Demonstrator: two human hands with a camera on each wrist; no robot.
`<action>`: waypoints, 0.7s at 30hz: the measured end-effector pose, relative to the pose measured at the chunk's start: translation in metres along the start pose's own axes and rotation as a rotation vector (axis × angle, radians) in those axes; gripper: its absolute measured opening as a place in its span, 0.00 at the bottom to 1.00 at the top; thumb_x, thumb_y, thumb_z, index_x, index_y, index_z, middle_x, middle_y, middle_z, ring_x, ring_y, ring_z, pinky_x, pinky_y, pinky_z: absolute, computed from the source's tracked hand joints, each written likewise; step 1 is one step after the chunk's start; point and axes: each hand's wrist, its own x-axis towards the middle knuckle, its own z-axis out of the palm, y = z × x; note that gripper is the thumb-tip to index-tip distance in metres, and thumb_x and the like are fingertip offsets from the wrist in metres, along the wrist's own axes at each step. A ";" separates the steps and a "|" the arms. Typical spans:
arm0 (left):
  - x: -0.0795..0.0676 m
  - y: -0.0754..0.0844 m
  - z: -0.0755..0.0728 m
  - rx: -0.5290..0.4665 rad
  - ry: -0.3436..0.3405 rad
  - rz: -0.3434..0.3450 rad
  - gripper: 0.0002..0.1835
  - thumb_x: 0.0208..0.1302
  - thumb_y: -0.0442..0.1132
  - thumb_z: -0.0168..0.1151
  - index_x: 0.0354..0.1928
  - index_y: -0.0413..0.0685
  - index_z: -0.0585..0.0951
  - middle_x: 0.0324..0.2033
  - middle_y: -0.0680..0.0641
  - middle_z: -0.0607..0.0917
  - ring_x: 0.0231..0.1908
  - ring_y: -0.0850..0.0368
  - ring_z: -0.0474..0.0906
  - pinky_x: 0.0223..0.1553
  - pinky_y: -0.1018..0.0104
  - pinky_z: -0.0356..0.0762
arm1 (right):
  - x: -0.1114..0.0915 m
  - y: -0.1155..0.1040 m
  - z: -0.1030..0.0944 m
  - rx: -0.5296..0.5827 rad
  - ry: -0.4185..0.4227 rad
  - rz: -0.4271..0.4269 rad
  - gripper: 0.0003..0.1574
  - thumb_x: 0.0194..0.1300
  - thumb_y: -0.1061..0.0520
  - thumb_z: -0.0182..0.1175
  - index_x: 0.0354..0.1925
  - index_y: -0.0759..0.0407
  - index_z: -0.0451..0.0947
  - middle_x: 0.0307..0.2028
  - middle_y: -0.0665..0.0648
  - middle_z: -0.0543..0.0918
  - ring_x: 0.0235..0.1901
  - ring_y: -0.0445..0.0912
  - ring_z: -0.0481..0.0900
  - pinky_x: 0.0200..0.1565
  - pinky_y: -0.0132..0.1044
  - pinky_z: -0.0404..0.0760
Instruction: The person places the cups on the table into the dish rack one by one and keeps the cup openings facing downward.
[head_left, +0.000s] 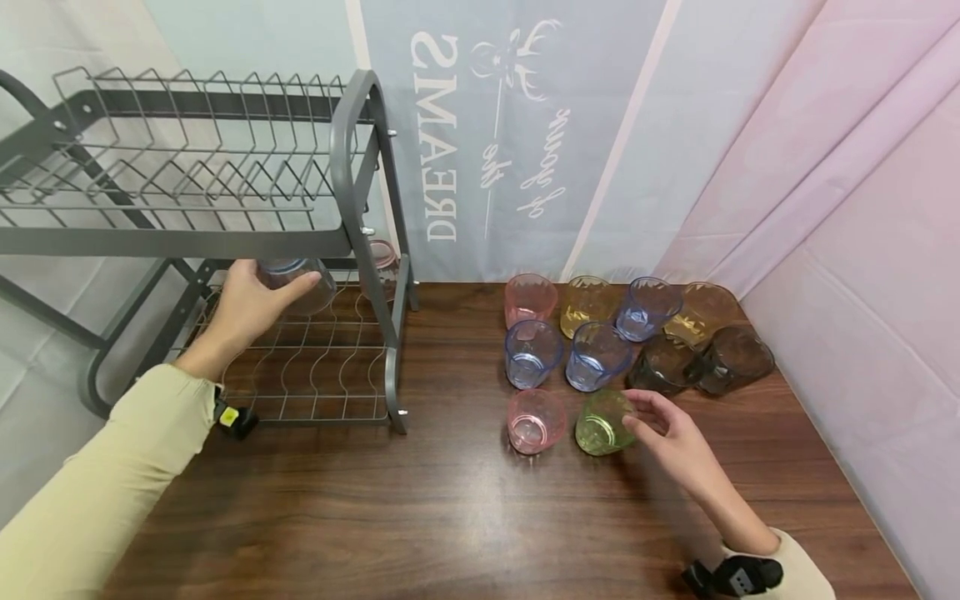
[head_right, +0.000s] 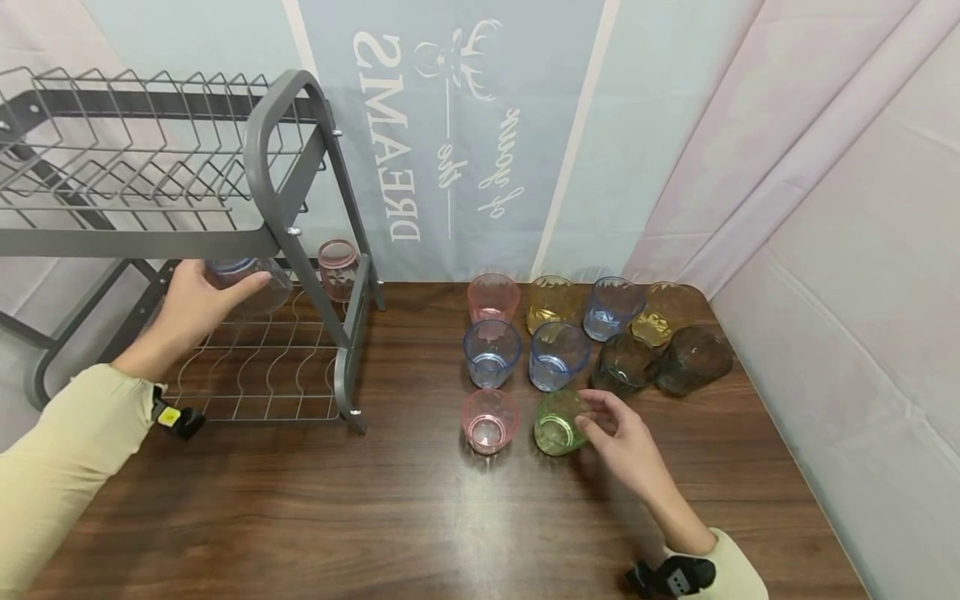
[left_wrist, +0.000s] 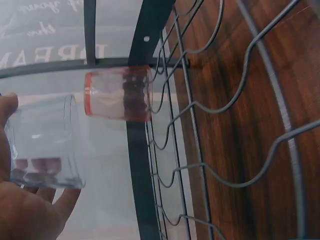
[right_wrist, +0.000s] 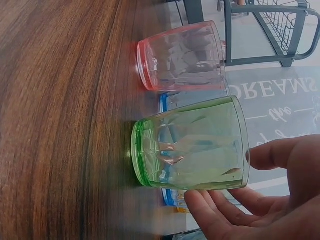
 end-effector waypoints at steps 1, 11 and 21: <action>0.003 -0.001 0.001 0.001 -0.008 -0.001 0.32 0.66 0.46 0.70 0.66 0.40 0.70 0.54 0.43 0.77 0.44 0.68 0.76 0.42 0.79 0.74 | 0.000 0.000 0.000 0.000 -0.005 0.002 0.25 0.74 0.61 0.60 0.65 0.69 0.72 0.58 0.69 0.80 0.53 0.41 0.77 0.47 0.23 0.76; 0.021 -0.010 0.015 0.018 -0.110 -0.003 0.35 0.68 0.51 0.68 0.71 0.45 0.68 0.59 0.42 0.76 0.46 0.57 0.75 0.42 0.67 0.73 | 0.001 0.001 0.003 0.045 -0.064 -0.018 0.27 0.73 0.67 0.56 0.68 0.72 0.68 0.56 0.70 0.79 0.54 0.55 0.79 0.43 0.31 0.81; 0.037 -0.018 0.016 0.069 -0.161 -0.144 0.49 0.64 0.60 0.68 0.78 0.45 0.59 0.74 0.35 0.61 0.73 0.35 0.57 0.69 0.35 0.58 | 0.003 0.003 0.003 0.099 -0.104 0.004 0.27 0.73 0.69 0.52 0.69 0.72 0.66 0.58 0.74 0.78 0.48 0.47 0.81 0.39 0.41 0.85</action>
